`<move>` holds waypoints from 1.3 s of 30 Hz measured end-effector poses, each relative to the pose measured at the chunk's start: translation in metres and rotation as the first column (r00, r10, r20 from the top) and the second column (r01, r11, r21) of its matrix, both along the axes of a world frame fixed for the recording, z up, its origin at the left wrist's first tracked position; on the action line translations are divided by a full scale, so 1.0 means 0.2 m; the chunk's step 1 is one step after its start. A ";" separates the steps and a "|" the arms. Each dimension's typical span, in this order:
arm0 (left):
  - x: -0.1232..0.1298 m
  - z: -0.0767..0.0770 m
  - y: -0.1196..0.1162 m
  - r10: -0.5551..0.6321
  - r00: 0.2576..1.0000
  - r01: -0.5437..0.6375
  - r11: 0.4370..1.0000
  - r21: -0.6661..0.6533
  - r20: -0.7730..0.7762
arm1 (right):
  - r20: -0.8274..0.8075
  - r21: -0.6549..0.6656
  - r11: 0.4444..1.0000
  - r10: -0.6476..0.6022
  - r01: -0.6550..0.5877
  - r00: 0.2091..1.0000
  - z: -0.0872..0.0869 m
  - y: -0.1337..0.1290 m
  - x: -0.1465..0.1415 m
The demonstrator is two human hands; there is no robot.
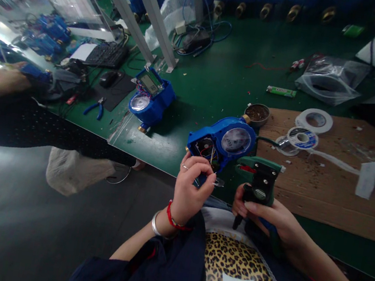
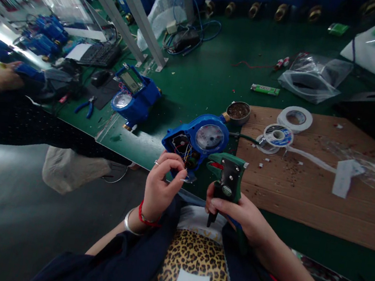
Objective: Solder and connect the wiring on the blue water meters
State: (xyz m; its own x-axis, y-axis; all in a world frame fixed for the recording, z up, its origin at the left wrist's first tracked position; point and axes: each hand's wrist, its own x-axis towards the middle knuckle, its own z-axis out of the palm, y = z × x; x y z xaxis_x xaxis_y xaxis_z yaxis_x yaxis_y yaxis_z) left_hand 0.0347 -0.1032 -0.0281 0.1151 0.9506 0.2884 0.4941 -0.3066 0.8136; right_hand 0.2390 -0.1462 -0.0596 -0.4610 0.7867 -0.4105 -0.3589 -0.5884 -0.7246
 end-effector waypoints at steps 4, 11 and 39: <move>-0.01 -0.01 0.00 0.002 1.000 -0.002 1.000 -0.007 0.031 | -0.029 0.000 1.000 -0.021 0.021 0.999 -0.03 -0.01 0.01; 0.00 -0.02 0.00 0.060 0.987 -0.054 0.998 -0.042 0.151 | -0.064 -0.034 0.998 -0.059 0.057 0.996 -0.01 -0.02 0.00; -0.16 0.16 0.26 -0.240 0.800 0.441 0.856 0.268 -0.549 | -0.087 0.009 0.994 -0.106 0.107 0.991 -0.06 -0.03 0.02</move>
